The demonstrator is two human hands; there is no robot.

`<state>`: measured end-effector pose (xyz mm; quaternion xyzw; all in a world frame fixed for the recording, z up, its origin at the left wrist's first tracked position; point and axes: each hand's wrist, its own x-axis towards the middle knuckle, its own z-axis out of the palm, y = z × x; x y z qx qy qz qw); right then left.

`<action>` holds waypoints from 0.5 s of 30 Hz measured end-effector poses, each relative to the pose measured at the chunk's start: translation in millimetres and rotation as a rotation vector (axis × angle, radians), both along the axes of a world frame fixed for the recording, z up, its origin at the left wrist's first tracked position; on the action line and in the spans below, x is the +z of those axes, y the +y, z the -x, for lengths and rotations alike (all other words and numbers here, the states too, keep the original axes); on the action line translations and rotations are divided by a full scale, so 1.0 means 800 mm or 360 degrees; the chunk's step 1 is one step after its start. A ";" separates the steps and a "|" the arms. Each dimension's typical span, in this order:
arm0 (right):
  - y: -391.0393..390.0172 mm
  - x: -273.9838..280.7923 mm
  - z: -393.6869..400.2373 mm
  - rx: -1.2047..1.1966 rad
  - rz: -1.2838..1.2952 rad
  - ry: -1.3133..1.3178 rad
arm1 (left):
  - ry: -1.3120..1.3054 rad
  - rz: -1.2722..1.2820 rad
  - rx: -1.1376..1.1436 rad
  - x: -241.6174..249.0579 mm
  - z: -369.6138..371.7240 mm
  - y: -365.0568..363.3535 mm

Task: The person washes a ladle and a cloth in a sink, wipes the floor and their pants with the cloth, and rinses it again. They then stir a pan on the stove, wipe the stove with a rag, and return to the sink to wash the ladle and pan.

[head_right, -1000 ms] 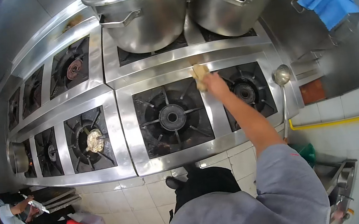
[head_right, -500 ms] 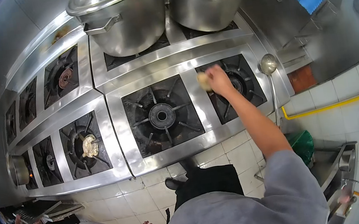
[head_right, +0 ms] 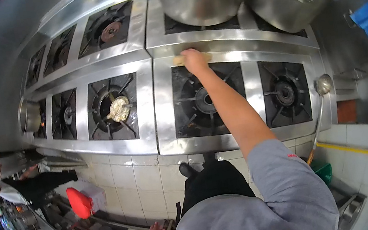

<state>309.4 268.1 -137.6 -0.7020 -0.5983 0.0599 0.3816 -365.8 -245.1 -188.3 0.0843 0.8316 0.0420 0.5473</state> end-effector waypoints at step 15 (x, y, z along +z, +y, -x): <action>-0.183 0.016 0.245 0.0849 0.0514 0.0119 | -0.0345 -0.0243 -0.0139 -0.023 -0.042 0.046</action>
